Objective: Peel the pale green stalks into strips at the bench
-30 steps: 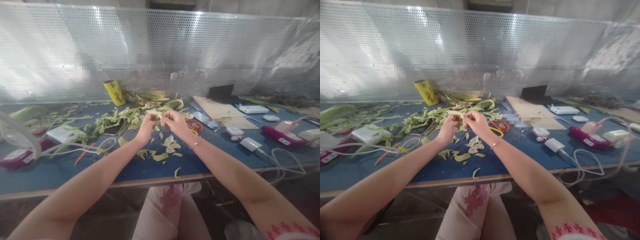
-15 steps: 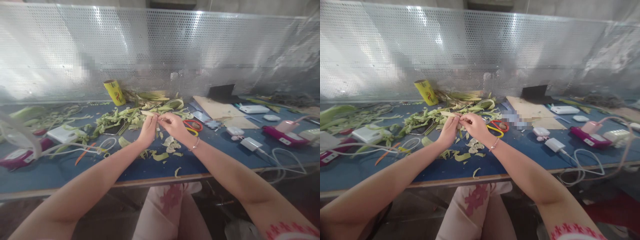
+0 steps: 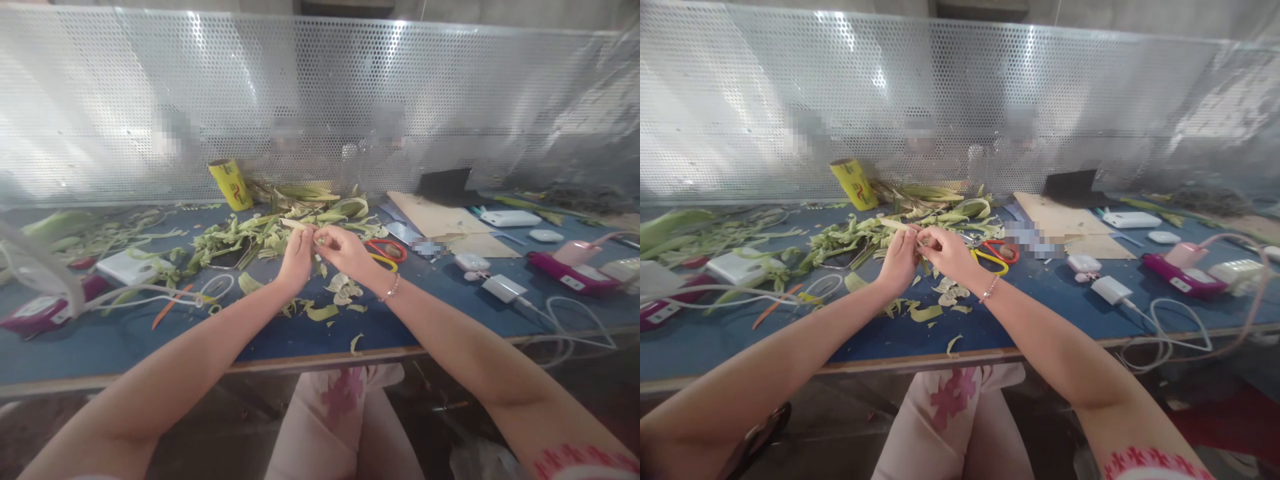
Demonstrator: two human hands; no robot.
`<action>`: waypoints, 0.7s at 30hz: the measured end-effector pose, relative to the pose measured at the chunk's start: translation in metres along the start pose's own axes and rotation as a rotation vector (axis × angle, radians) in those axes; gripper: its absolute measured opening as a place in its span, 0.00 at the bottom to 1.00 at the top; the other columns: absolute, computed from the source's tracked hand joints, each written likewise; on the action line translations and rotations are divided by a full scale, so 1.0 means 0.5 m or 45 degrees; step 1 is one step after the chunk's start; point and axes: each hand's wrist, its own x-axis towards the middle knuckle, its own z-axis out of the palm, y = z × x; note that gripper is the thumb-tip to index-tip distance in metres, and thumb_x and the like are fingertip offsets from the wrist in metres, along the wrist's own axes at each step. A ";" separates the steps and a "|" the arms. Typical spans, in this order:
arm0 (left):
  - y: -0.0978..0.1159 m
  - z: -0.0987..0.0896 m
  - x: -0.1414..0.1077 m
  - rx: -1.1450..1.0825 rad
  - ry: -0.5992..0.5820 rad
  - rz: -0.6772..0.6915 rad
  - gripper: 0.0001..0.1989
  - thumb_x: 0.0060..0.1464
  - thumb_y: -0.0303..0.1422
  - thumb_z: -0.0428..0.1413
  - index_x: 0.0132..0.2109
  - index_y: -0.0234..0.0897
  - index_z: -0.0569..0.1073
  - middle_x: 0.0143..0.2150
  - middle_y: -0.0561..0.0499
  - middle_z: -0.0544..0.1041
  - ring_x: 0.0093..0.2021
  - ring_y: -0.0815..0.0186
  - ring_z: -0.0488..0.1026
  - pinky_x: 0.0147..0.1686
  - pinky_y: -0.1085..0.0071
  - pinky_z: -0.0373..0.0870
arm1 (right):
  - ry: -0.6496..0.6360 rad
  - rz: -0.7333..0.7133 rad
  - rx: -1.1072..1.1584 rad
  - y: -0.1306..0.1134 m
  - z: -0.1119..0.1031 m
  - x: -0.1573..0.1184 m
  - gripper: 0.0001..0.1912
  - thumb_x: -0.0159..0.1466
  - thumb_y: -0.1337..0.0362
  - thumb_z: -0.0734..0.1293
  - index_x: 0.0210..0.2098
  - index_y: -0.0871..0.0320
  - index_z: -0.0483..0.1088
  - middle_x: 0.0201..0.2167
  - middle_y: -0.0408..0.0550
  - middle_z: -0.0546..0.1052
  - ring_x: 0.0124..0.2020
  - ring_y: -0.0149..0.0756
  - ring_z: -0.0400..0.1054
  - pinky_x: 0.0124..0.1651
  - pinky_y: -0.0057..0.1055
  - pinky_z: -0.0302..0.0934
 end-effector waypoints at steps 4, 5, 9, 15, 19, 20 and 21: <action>0.016 0.000 0.004 -0.187 -0.108 -0.093 0.10 0.56 0.37 0.49 0.33 0.37 0.68 0.22 0.55 0.62 0.22 0.73 0.60 0.25 0.75 0.59 | 0.088 -0.006 0.019 -0.008 -0.015 -0.003 0.08 0.59 0.61 0.62 0.36 0.58 0.66 0.21 0.39 0.65 0.22 0.27 0.59 0.27 0.27 0.56; 0.022 -0.001 0.005 -0.233 -0.162 -0.138 0.09 0.57 0.37 0.49 0.33 0.36 0.68 0.22 0.55 0.63 0.22 0.73 0.60 0.25 0.75 0.59 | 0.136 -0.006 0.042 -0.007 -0.019 -0.002 0.07 0.60 0.62 0.61 0.37 0.58 0.65 0.23 0.41 0.65 0.24 0.28 0.60 0.27 0.27 0.57; 0.037 -0.008 0.006 -0.323 -0.333 -0.260 0.11 0.58 0.35 0.45 0.33 0.35 0.68 0.16 0.56 0.59 0.18 0.72 0.58 0.23 0.75 0.58 | 0.178 -0.020 0.007 0.007 -0.031 0.004 0.07 0.58 0.67 0.61 0.37 0.58 0.64 0.35 0.48 0.68 0.37 0.33 0.64 0.34 0.28 0.60; 0.032 -0.015 0.007 -0.393 -0.398 -0.382 0.14 0.58 0.38 0.43 0.32 0.36 0.67 0.15 0.56 0.58 0.16 0.73 0.57 0.21 0.75 0.58 | -0.086 0.039 -0.025 0.013 -0.022 0.004 0.11 0.60 0.59 0.63 0.39 0.58 0.63 0.38 0.50 0.70 0.37 0.35 0.67 0.37 0.33 0.63; 0.025 -0.015 0.008 -0.379 -0.380 -0.386 0.13 0.58 0.38 0.44 0.31 0.36 0.66 0.17 0.55 0.60 0.17 0.73 0.58 0.21 0.76 0.58 | -0.044 -0.019 -0.100 0.005 -0.021 0.003 0.08 0.60 0.60 0.63 0.33 0.58 0.63 0.32 0.47 0.70 0.31 0.32 0.66 0.34 0.31 0.61; 0.024 -0.014 0.008 -0.374 -0.365 -0.383 0.13 0.58 0.38 0.44 0.30 0.36 0.66 0.17 0.55 0.60 0.17 0.73 0.59 0.21 0.76 0.58 | -0.023 -0.045 -0.134 0.004 -0.021 0.004 0.07 0.59 0.60 0.64 0.31 0.58 0.63 0.30 0.46 0.70 0.30 0.32 0.65 0.33 0.30 0.60; 0.025 -0.013 0.009 -0.372 -0.347 -0.373 0.12 0.58 0.36 0.44 0.30 0.36 0.66 0.18 0.55 0.61 0.17 0.73 0.59 0.21 0.76 0.58 | -0.015 -0.076 -0.175 0.003 -0.022 0.004 0.07 0.59 0.60 0.64 0.30 0.58 0.63 0.29 0.45 0.70 0.29 0.31 0.64 0.33 0.29 0.60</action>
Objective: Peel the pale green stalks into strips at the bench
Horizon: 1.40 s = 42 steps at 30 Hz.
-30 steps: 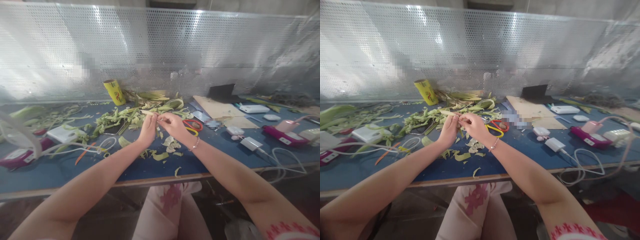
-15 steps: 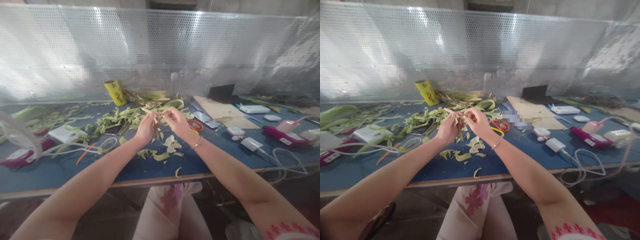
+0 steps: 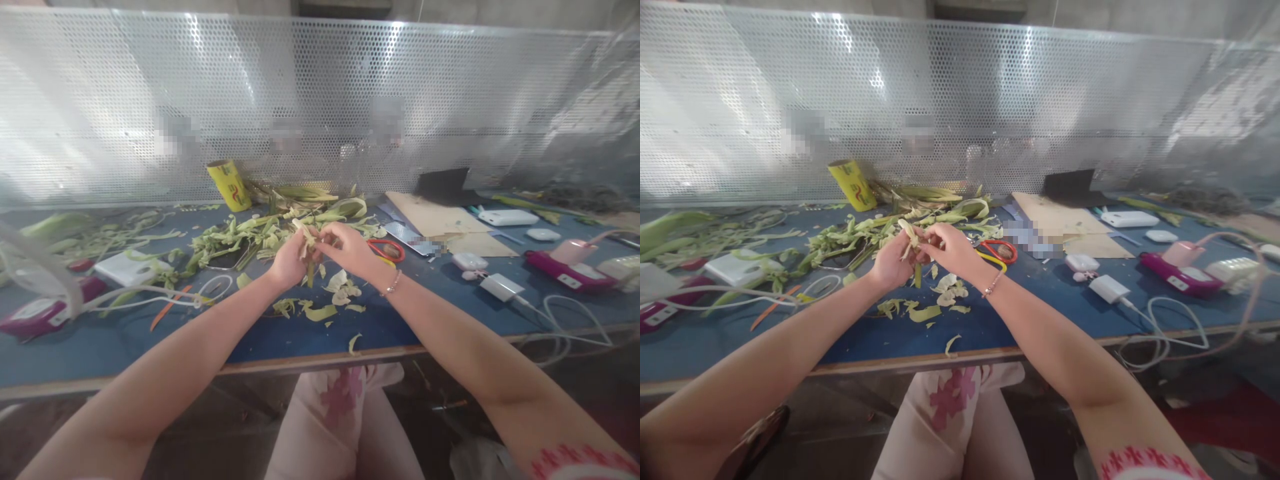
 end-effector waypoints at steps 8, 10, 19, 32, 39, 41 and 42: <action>0.008 -0.003 0.007 0.074 -0.026 0.033 0.04 0.46 0.25 0.48 0.29 0.33 0.68 0.22 0.53 0.65 0.21 0.72 0.62 0.23 0.75 0.59 | 0.029 -0.137 -0.159 0.001 -0.001 0.000 0.06 0.60 0.69 0.61 0.26 0.58 0.63 0.25 0.44 0.68 0.27 0.30 0.61 0.33 0.28 0.55; 0.009 -0.006 0.009 0.121 -0.046 0.052 0.08 0.40 0.22 0.48 0.30 0.33 0.68 0.22 0.52 0.66 0.22 0.72 0.62 0.24 0.75 0.59 | 0.059 -0.099 -0.127 0.007 -0.003 0.002 0.05 0.60 0.68 0.61 0.27 0.58 0.64 0.25 0.43 0.69 0.26 0.30 0.61 0.32 0.28 0.55; 0.005 -0.006 0.008 0.236 0.013 0.093 0.15 0.32 0.20 0.46 0.32 0.35 0.66 0.24 0.55 0.67 0.23 0.72 0.62 0.23 0.76 0.58 | 0.010 -0.057 -0.046 0.028 -0.011 0.007 0.06 0.59 0.69 0.60 0.33 0.59 0.69 0.30 0.47 0.72 0.30 0.32 0.64 0.33 0.29 0.58; 0.014 -0.004 -0.004 0.122 -0.059 -0.046 0.10 0.35 0.25 0.47 0.31 0.36 0.63 0.22 0.54 0.66 0.20 0.70 0.63 0.21 0.73 0.60 | -0.101 -0.013 0.047 0.019 -0.011 -0.002 0.07 0.59 0.69 0.59 0.36 0.57 0.66 0.27 0.43 0.70 0.26 0.30 0.62 0.30 0.28 0.57; 0.004 0.003 -0.002 0.024 -0.064 -0.012 0.12 0.36 0.24 0.48 0.33 0.36 0.65 0.21 0.55 0.63 0.22 0.71 0.62 0.23 0.74 0.59 | 0.079 0.035 0.141 0.015 -0.007 -0.004 0.03 0.60 0.65 0.60 0.34 0.56 0.59 0.24 0.40 0.63 0.24 0.27 0.58 0.27 0.26 0.54; 0.003 0.006 -0.002 0.051 -0.021 0.031 0.12 0.35 0.23 0.48 0.32 0.36 0.64 0.22 0.56 0.63 0.22 0.72 0.62 0.24 0.75 0.60 | 0.151 0.036 0.140 0.010 -0.009 -0.004 0.06 0.61 0.62 0.60 0.30 0.56 0.58 0.23 0.40 0.62 0.24 0.27 0.57 0.27 0.27 0.54; 0.003 0.008 -0.002 0.064 0.004 0.054 0.12 0.34 0.22 0.48 0.32 0.36 0.64 0.22 0.56 0.63 0.23 0.73 0.62 0.25 0.75 0.60 | 0.160 0.023 0.117 0.008 -0.010 -0.004 0.08 0.61 0.61 0.60 0.28 0.56 0.58 0.23 0.40 0.62 0.24 0.28 0.57 0.28 0.27 0.54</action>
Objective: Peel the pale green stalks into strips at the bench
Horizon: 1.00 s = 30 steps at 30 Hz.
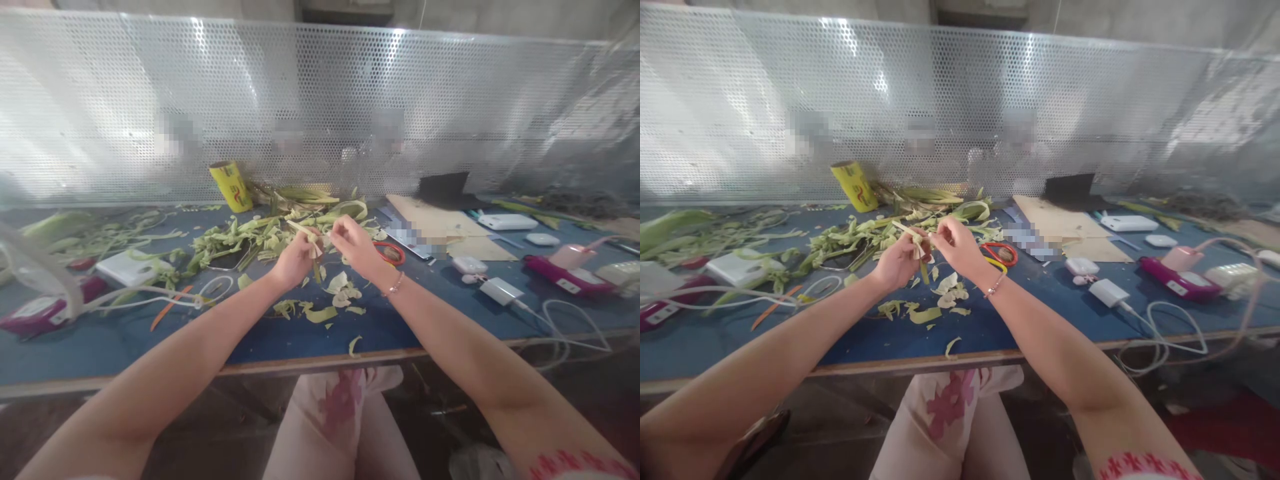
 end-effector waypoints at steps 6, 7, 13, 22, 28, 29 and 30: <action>0.002 0.003 -0.002 0.084 0.083 0.038 0.13 0.34 0.22 0.48 0.33 0.37 0.64 0.24 0.57 0.63 0.24 0.73 0.61 0.26 0.76 0.60 | -0.143 -0.085 -0.177 -0.007 0.013 -0.001 0.11 0.58 0.58 0.64 0.25 0.58 0.62 0.24 0.43 0.67 0.26 0.30 0.61 0.30 0.29 0.56; 0.001 0.002 -0.002 0.098 0.084 0.044 0.13 0.35 0.22 0.48 0.33 0.37 0.64 0.24 0.57 0.63 0.24 0.73 0.61 0.26 0.76 0.60 | -0.146 -0.092 -0.185 -0.007 0.015 -0.001 0.10 0.58 0.59 0.64 0.25 0.58 0.62 0.24 0.43 0.68 0.26 0.30 0.61 0.30 0.29 0.56; -0.004 -0.005 0.001 0.160 0.044 0.089 0.11 0.38 0.23 0.51 0.34 0.37 0.65 0.25 0.57 0.64 0.25 0.74 0.62 0.27 0.76 0.59 | -0.094 -0.166 -0.219 -0.005 0.011 0.001 0.07 0.59 0.66 0.60 0.24 0.58 0.61 0.23 0.43 0.67 0.25 0.29 0.60 0.30 0.28 0.54; -0.015 -0.026 0.017 0.404 0.000 0.155 0.14 0.44 0.37 0.60 0.36 0.35 0.68 0.25 0.56 0.69 0.26 0.74 0.65 0.31 0.74 0.64 | -0.007 0.058 -0.031 -0.013 -0.006 0.005 0.07 0.58 0.66 0.57 0.24 0.56 0.58 0.21 0.41 0.62 0.24 0.30 0.59 0.28 0.28 0.55; -0.008 -0.017 0.012 0.423 -0.061 0.127 0.14 0.47 0.42 0.57 0.32 0.34 0.70 0.26 0.54 0.69 0.26 0.75 0.65 0.29 0.77 0.63 | -0.066 0.108 0.065 0.004 -0.002 0.008 0.08 0.59 0.63 0.58 0.24 0.56 0.58 0.24 0.42 0.65 0.26 0.30 0.60 0.30 0.29 0.57; -0.008 -0.017 0.011 0.427 -0.070 0.127 0.14 0.47 0.43 0.57 0.32 0.34 0.70 0.26 0.54 0.69 0.26 0.75 0.65 0.29 0.76 0.63 | -0.062 0.103 0.052 0.006 -0.002 0.008 0.08 0.58 0.63 0.58 0.24 0.56 0.58 0.24 0.42 0.65 0.26 0.30 0.60 0.31 0.29 0.57; -0.008 -0.017 0.011 0.441 -0.075 0.132 0.14 0.48 0.43 0.56 0.32 0.34 0.70 0.26 0.53 0.70 0.26 0.74 0.65 0.29 0.76 0.64 | -0.060 0.102 0.043 0.008 -0.002 0.008 0.08 0.58 0.64 0.58 0.23 0.56 0.57 0.24 0.42 0.65 0.26 0.30 0.60 0.31 0.29 0.57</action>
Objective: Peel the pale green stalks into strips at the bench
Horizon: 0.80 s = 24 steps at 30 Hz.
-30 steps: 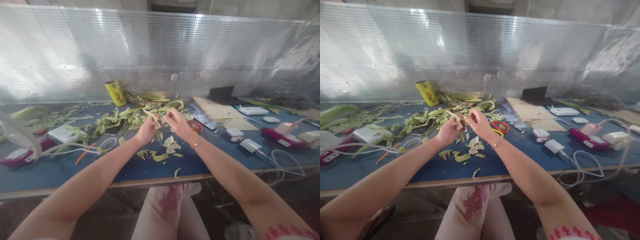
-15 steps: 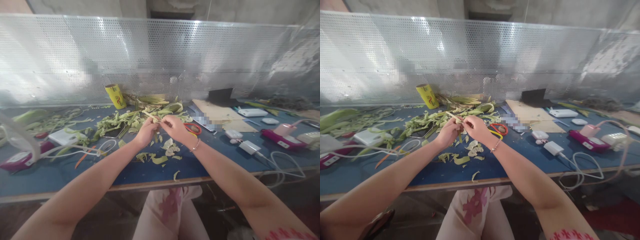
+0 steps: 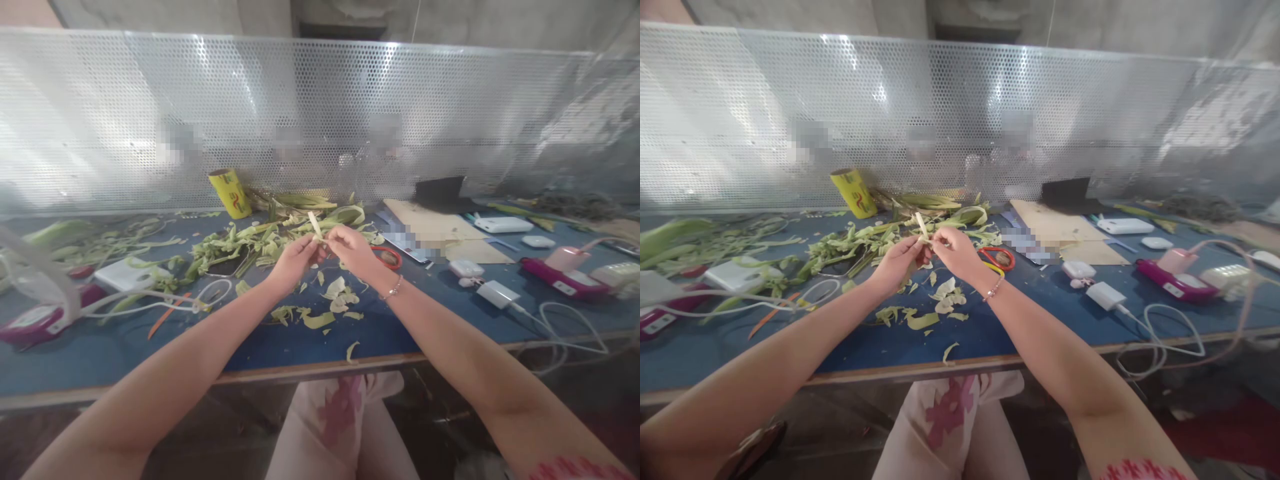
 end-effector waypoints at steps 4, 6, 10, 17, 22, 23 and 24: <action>0.000 -0.004 0.000 0.215 0.000 0.066 0.16 0.53 0.44 0.50 0.35 0.35 0.72 0.29 0.51 0.72 0.28 0.72 0.66 0.32 0.73 0.66 | 0.006 0.018 0.008 0.005 -0.001 0.001 0.07 0.58 0.64 0.58 0.24 0.56 0.58 0.24 0.42 0.66 0.25 0.29 0.60 0.30 0.29 0.57; 0.002 -0.006 0.000 0.440 0.032 0.129 0.16 0.55 0.43 0.47 0.37 0.35 0.72 0.31 0.51 0.73 0.31 0.70 0.67 0.35 0.71 0.66 | 0.012 0.035 0.005 0.004 -0.002 0.000 0.06 0.58 0.64 0.58 0.25 0.56 0.59 0.24 0.41 0.65 0.24 0.29 0.60 0.28 0.28 0.56; 0.006 -0.009 0.001 0.907 0.212 0.335 0.11 0.53 0.37 0.51 0.34 0.36 0.74 0.35 0.48 0.72 0.37 0.66 0.67 0.37 0.69 0.66 | 0.031 -0.003 -0.023 -0.001 -0.003 -0.004 0.07 0.60 0.62 0.57 0.28 0.57 0.60 0.26 0.44 0.68 0.26 0.31 0.63 0.28 0.29 0.58; 0.003 -0.007 -0.003 0.697 0.343 0.291 0.15 0.44 0.31 0.59 0.41 0.36 0.71 0.28 0.53 0.70 0.23 0.74 0.63 0.26 0.73 0.63 | 0.031 -0.370 -0.253 -0.011 0.004 -0.008 0.05 0.61 0.67 0.56 0.28 0.56 0.57 0.34 0.49 0.70 0.38 0.35 0.64 0.40 0.33 0.60; 0.015 0.011 -0.015 0.204 0.194 0.154 0.15 0.41 0.35 0.61 0.38 0.35 0.71 0.32 0.51 0.74 0.30 0.69 0.72 0.35 0.69 0.68 | 0.056 -0.401 -0.336 -0.009 0.001 -0.007 0.05 0.63 0.65 0.55 0.29 0.56 0.57 0.30 0.46 0.67 0.34 0.34 0.63 0.39 0.33 0.59; 0.016 0.013 -0.015 0.138 0.185 0.142 0.14 0.42 0.37 0.60 0.37 0.35 0.72 0.34 0.50 0.75 0.32 0.68 0.73 0.38 0.67 0.69 | 0.060 -0.372 -0.325 -0.007 -0.001 -0.007 0.05 0.63 0.65 0.55 0.30 0.56 0.58 0.30 0.46 0.67 0.34 0.33 0.63 0.39 0.32 0.59; 0.015 0.013 -0.015 0.090 0.183 0.130 0.14 0.43 0.39 0.59 0.36 0.34 0.72 0.35 0.49 0.75 0.33 0.67 0.73 0.40 0.66 0.69 | 0.059 -0.342 -0.316 -0.006 -0.002 -0.007 0.05 0.63 0.64 0.55 0.31 0.56 0.58 0.30 0.46 0.67 0.33 0.33 0.63 0.38 0.31 0.59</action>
